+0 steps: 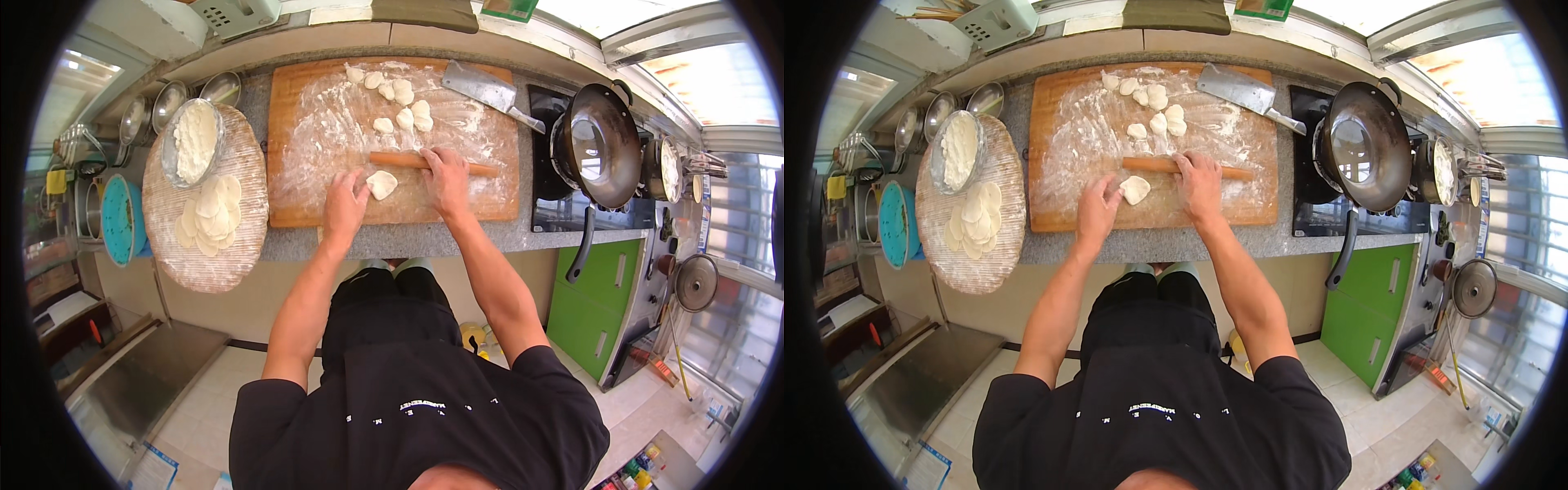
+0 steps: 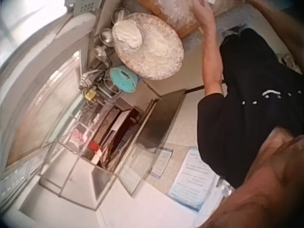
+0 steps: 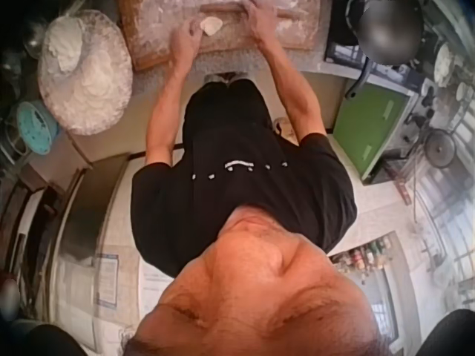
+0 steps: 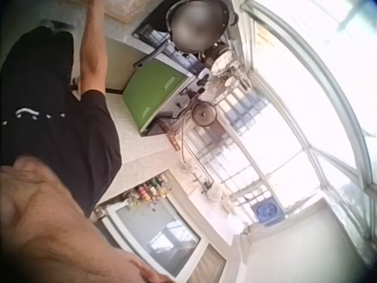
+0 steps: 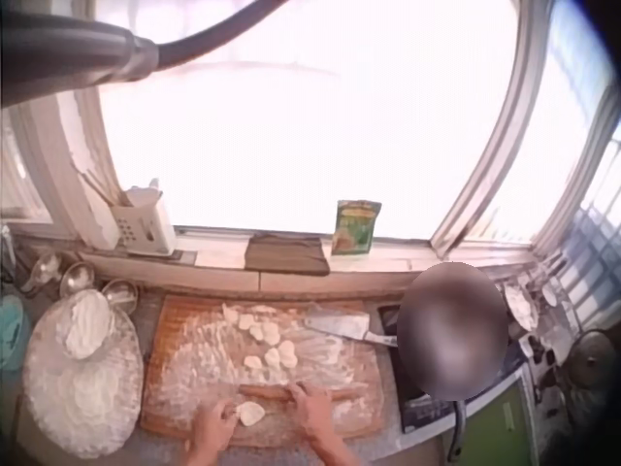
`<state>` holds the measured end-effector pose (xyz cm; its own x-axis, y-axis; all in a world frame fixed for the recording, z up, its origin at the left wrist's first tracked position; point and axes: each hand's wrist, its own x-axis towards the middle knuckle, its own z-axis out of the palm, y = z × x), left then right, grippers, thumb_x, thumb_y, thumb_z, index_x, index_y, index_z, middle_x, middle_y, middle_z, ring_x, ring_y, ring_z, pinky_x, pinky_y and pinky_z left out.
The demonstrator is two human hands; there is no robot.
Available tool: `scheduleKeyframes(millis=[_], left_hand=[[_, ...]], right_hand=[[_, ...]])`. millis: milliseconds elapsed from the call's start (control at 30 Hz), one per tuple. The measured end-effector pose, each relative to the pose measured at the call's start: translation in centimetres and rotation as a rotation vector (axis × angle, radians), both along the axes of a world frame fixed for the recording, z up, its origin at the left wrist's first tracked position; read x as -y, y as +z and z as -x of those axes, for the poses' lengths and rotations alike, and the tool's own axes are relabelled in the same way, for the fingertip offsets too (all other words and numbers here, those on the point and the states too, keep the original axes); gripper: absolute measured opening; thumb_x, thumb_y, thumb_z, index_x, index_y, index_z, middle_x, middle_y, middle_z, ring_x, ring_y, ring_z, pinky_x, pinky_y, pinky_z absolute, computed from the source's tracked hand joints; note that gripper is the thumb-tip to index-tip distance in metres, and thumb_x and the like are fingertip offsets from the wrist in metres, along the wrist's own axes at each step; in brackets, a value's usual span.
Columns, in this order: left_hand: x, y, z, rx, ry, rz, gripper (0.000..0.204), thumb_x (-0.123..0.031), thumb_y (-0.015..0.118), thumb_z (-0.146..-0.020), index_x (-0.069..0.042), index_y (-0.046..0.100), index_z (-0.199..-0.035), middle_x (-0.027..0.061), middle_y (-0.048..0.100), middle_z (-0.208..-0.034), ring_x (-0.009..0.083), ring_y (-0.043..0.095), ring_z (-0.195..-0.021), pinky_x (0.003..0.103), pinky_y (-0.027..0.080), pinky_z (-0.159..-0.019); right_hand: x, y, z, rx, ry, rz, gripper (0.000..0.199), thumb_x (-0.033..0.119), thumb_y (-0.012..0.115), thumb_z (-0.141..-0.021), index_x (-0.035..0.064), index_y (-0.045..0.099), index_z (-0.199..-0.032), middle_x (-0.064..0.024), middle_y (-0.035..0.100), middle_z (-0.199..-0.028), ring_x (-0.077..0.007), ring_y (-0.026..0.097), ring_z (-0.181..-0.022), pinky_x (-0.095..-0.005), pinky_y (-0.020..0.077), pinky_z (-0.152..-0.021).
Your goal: The person repeatedly rolls small dough balls into flat circular discs using a rolling pin on a floured wooden board. They place the finished discs onto a nearby tray and continue the process with additional dough balls from the pile.
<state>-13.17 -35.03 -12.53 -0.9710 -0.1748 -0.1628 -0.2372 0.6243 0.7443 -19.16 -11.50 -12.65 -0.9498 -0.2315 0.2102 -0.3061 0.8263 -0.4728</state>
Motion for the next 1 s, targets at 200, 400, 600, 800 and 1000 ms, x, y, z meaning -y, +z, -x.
scheduleKeyframes(millis=[200, 400, 600, 800, 1000], left_hand=[[-2.1, -0.3, -1.1, -0.014, -0.011, 0.086, 0.039, -0.014, 0.081, -0.093, -0.003, 0.072, -0.129, 0.0163, 0.067, -0.121, 0.0386, 0.068, -0.111, 0.047, 0.055, -0.096], [-3.1, -0.9, -0.7, -0.024, 0.067, 0.042, 0.03, -0.009, 0.08, -0.093, 0.0, 0.073, -0.12, 0.017, 0.068, -0.111, 0.0352, 0.07, -0.102, 0.045, 0.056, -0.09], [-3.6, -0.5, -0.6, -0.097, 0.086, 0.108, 0.025, -0.009, 0.079, -0.093, 0.001, 0.074, -0.116, 0.0187, 0.069, -0.107, 0.037, 0.07, -0.099, 0.046, 0.056, -0.088], [-2.9, -1.5, 0.6, 0.053, 0.035, 0.008, 0.021, -0.004, 0.076, -0.093, 0.001, 0.073, -0.113, 0.0176, 0.073, -0.105, 0.031, 0.072, -0.097, 0.04, 0.056, -0.09], [-1.7, -2.2, 1.1, 0.183, 0.093, -0.666, 0.022, -0.002, 0.072, -0.101, 0.003, 0.069, -0.121, 0.0071, 0.074, -0.111, 0.0148, 0.069, -0.102, 0.031, 0.056, -0.092]], right_hand=[[0.8, -0.2, -1.5, -0.131, 0.252, -0.015, 0.036, 0.013, 0.075, -0.091, 0.01, 0.073, -0.126, -0.0078, 0.067, -0.127, -0.0306, 0.063, -0.118, -0.0467, 0.0468, -0.105], [3.1, -0.4, -2.4, -0.006, 0.239, 0.165, 0.028, 0.014, 0.072, -0.094, 0.0077, 0.075, -0.121, -0.0111, 0.068, -0.12, -0.0322, 0.065, -0.113, -0.0436, 0.054, -0.094], [4.6, -1.0, -2.4, 0.186, 0.183, 0.206, 0.028, 0.01, 0.069, -0.095, 0.0051, 0.074, -0.122, -0.0153, 0.068, -0.111, -0.0378, 0.068, -0.104, -0.0472, 0.0568, -0.087], [4.8, -1.2, -2.1, 0.26, 0.173, 0.224, 0.026, 0.01, 0.069, -0.095, 0.0043, 0.076, -0.119, -0.0176, 0.068, -0.108, -0.0401, 0.068, -0.103, -0.0476, 0.0567, -0.087], [4.0, -1.7, -1.8, 0.478, 0.108, 0.512, 0.029, 0.011, 0.069, -0.1, 0.0019, 0.076, -0.127, -0.0168, 0.075, -0.116, -0.0307, 0.072, -0.108, -0.0389, 0.0566, -0.095]])
